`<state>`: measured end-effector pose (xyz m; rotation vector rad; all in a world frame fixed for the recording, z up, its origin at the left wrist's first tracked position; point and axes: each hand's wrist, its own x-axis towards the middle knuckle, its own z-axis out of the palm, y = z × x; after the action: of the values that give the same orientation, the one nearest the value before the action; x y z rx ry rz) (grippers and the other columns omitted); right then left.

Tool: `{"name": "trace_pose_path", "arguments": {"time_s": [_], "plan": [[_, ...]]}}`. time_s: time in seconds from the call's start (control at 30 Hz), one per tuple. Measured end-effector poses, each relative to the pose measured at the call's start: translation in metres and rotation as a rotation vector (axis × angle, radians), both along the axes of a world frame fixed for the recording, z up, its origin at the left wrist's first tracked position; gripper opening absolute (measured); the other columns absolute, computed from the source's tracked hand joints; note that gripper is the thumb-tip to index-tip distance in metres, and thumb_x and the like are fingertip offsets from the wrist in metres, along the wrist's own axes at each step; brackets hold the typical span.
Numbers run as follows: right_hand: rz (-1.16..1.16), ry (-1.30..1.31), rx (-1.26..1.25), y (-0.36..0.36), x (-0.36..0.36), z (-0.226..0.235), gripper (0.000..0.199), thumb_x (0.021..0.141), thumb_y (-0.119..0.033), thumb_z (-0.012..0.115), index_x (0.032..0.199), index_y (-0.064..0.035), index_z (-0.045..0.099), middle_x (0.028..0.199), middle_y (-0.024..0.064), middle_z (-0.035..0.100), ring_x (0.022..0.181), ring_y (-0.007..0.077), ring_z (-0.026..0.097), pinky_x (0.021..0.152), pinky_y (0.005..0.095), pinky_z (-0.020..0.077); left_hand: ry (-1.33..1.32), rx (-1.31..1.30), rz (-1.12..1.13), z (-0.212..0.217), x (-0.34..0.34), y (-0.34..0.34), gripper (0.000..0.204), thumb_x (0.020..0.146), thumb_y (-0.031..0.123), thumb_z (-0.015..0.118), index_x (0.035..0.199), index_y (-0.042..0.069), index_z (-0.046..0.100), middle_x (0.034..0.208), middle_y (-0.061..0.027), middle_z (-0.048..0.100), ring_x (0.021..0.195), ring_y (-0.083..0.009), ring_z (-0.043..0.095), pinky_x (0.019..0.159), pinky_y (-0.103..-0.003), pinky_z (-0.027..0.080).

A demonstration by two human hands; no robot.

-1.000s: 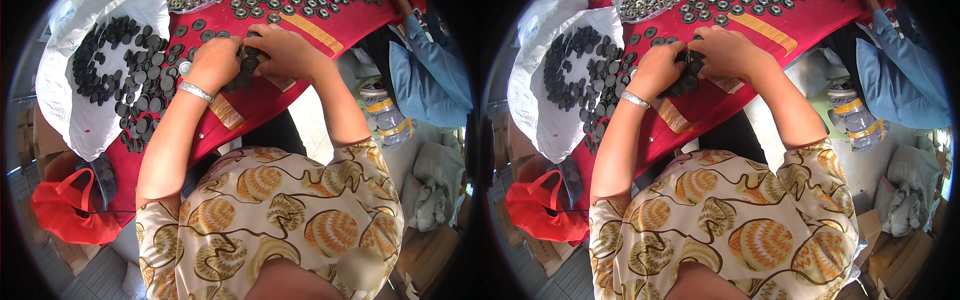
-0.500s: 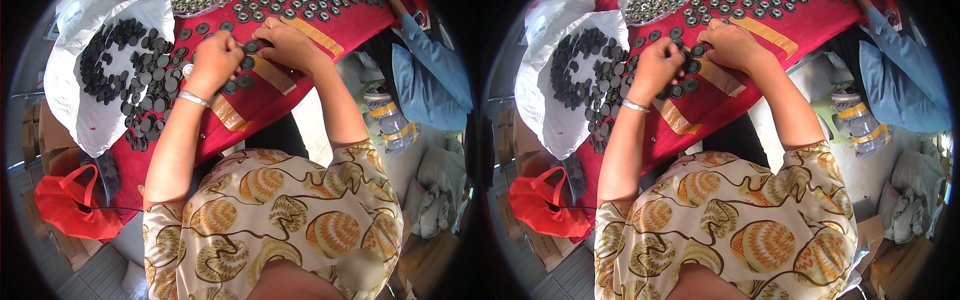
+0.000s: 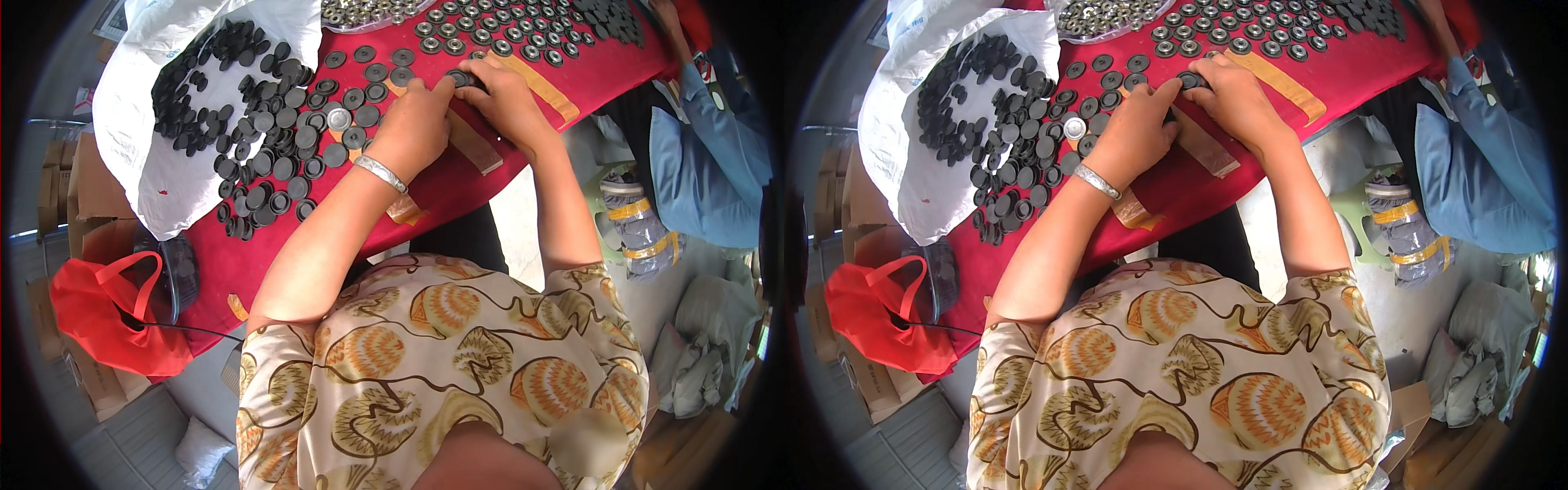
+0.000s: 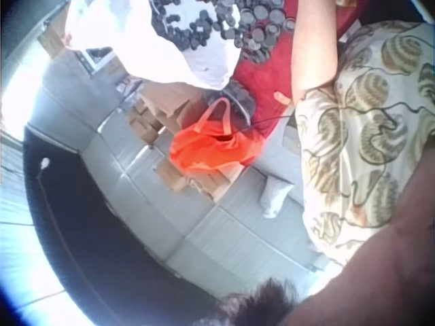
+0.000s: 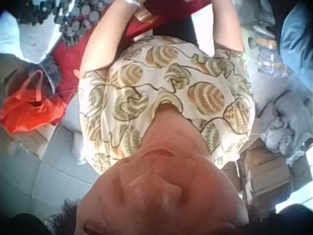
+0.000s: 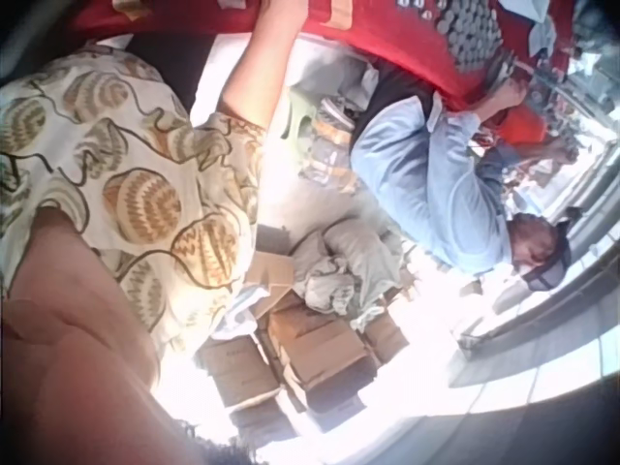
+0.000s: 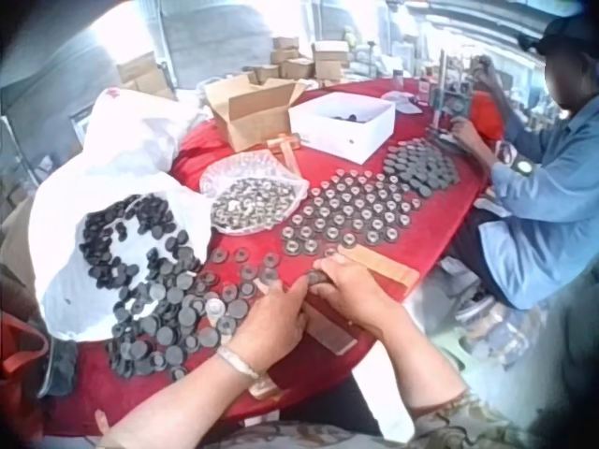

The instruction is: The person empties black rubber grommets from a bag onto the table, fits metal rings into the grommets by hand, and organizes the assembled pieces into rows on the table.

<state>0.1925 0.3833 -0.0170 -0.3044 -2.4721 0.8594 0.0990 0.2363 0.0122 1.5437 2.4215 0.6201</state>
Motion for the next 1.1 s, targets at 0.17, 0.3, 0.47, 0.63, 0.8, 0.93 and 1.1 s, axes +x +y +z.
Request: {"name": "trace_pose_path", "arguments": {"time_s": [0.17, 0.3, 0.47, 0.63, 0.8, 0.93, 1.1], "plan": [[-0.158, 0.013, -0.109, -0.008, 0.002, 0.001, 0.029, 0.080, -0.014, 0.068, 0.105, -0.0032, 0.062, 0.090, 0.0144, 0.060, 0.082, 0.0293, 0.059, 0.073, 0.0349, 0.0472, 0.017, -0.053, -0.030, -0.010, -0.004, -0.001, 0.038, 0.077, 0.008, 0.063, 0.112, 0.002, 0.052, 0.103, -0.0249, 0.055, 0.092, -0.0423, 0.057, 0.079, -0.044, 0.050], [-0.173, 0.071, -0.330, -0.014, 0.000, 0.005, 0.028, 0.080, -0.015, 0.067, 0.105, -0.0033, 0.062, 0.088, 0.0129, 0.061, 0.079, 0.0264, 0.060, 0.071, 0.0343, 0.0477, -0.401, 0.181, 0.094, -0.001, -0.024, 0.001, 0.022, 0.082, 0.011, 0.062, 0.102, 0.002, 0.058, 0.086, -0.0142, 0.060, 0.072, -0.0245, 0.061, 0.057, -0.031, 0.050], [0.162, 0.217, -0.197, -0.056, -0.026, 0.059, 0.031, 0.078, -0.011, 0.067, 0.108, -0.0032, 0.061, 0.093, 0.0099, 0.061, 0.086, 0.0218, 0.060, 0.077, 0.0314, 0.0482, -1.930, 0.632, 0.162, 0.006, -0.051, -0.026, 0.028, 0.088, 0.031, 0.053, 0.094, 0.005, 0.061, 0.075, -0.0066, 0.064, 0.062, -0.0216, 0.063, 0.058, -0.032, 0.054], [0.328, 0.323, 0.129, -0.072, -0.045, 0.066, 0.032, 0.077, -0.009, 0.065, 0.108, -0.0031, 0.061, 0.095, 0.0119, 0.062, 0.084, 0.0239, 0.062, 0.076, 0.0320, 0.0493, -2.321, 0.776, -0.024, -0.004, -0.058, -0.054, 0.040, 0.091, 0.039, 0.051, 0.106, 0.002, 0.058, 0.106, -0.0174, 0.062, 0.084, -0.0255, 0.063, 0.061, -0.035, 0.057], [0.076, 0.008, 0.015, -0.065, -0.024, 0.036, 0.030, 0.079, -0.014, 0.065, 0.107, -0.0057, 0.061, 0.099, 0.0117, 0.063, 0.092, 0.0283, 0.062, 0.077, 0.0365, 0.0506, -2.133, 0.833, 0.081, 0.012, -0.071, -0.111, 0.028, 0.090, 0.014, 0.054, 0.112, -0.003, 0.053, 0.109, -0.0224, 0.052, 0.077, -0.0199, 0.053, 0.041, -0.018, 0.045], [0.106, -0.020, 0.273, -0.092, -0.029, 0.008, 0.031, 0.078, -0.019, 0.067, 0.106, -0.0075, 0.063, 0.113, 0.0136, 0.062, 0.108, 0.0324, 0.056, 0.090, 0.0413, 0.0461, -1.817, 0.861, 0.158, 0.023, -0.060, -0.158, 0.019, 0.087, 0.008, 0.056, 0.105, 0.002, 0.058, 0.097, -0.0165, 0.062, 0.069, -0.0186, 0.057, 0.039, -0.019, 0.040], [0.114, -0.065, 0.181, -0.092, -0.036, 0.017, 0.021, 0.085, -0.018, 0.061, 0.099, -0.0023, 0.063, 0.094, 0.0162, 0.063, 0.086, 0.0336, 0.062, 0.075, 0.0377, 0.0479, -1.170, 0.934, 0.462, 0.061, -0.043, -0.243, 0.017, 0.085, 0.005, 0.057, 0.101, 0.001, 0.060, 0.093, -0.0136, 0.065, 0.065, -0.0136, 0.061, 0.038, -0.019, 0.040]]}}
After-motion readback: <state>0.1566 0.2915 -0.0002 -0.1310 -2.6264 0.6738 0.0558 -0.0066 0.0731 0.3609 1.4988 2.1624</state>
